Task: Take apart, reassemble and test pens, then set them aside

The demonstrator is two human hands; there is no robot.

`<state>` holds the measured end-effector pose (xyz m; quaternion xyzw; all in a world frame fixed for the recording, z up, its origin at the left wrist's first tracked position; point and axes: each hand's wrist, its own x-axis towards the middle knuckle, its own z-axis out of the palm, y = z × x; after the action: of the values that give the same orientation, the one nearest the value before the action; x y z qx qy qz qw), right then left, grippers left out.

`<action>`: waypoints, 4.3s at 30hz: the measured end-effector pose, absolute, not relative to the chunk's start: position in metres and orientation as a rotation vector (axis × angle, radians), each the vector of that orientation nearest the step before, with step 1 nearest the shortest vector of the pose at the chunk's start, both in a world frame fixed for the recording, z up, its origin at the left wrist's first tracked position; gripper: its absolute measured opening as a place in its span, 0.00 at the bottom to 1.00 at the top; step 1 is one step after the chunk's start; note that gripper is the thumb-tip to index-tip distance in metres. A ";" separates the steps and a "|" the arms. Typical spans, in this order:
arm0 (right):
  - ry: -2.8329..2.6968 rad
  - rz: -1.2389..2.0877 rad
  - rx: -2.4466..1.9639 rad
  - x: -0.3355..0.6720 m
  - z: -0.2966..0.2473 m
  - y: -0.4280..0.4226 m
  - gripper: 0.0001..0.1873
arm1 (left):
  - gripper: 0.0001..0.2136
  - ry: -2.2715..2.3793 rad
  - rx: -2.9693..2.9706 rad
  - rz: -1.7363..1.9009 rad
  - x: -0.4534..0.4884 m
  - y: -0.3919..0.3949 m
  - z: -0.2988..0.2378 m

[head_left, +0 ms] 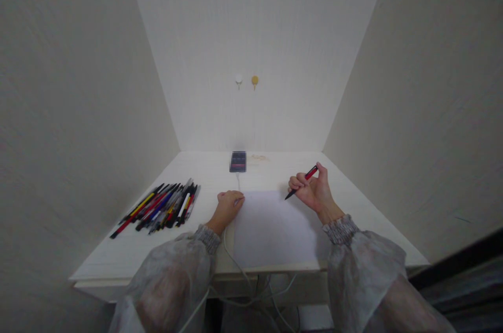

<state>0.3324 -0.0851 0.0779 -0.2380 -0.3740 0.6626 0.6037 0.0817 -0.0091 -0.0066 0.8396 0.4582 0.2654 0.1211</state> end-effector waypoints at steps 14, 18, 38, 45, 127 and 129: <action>-0.874 1.386 -0.860 0.335 0.065 -0.082 0.10 | 0.10 1.311 2.472 0.756 0.079 -0.008 -0.009; -1.036 1.206 -1.204 0.363 0.053 -0.079 0.10 | 0.11 1.286 2.501 0.741 0.079 -0.006 -0.013; -1.350 0.074 -2.599 0.517 0.011 -0.095 0.09 | 0.13 1.314 2.533 0.670 0.078 0.007 -0.026; -1.296 -0.020 -2.609 0.522 0.000 -0.100 0.13 | 0.13 1.312 2.506 0.660 0.079 0.001 -0.019; -2.245 0.021 -1.627 0.290 0.064 -0.113 0.15 | 0.14 2.154 2.588 0.602 0.027 -0.005 0.007; -2.258 0.054 -1.576 0.286 0.062 -0.114 0.15 | 0.15 2.331 2.510 0.548 0.016 -0.005 0.006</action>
<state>0.2855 -0.1136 0.0622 -0.5615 -0.8045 0.0193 0.1925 0.0159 -0.0051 0.0056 0.7138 0.6631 0.1557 -0.1629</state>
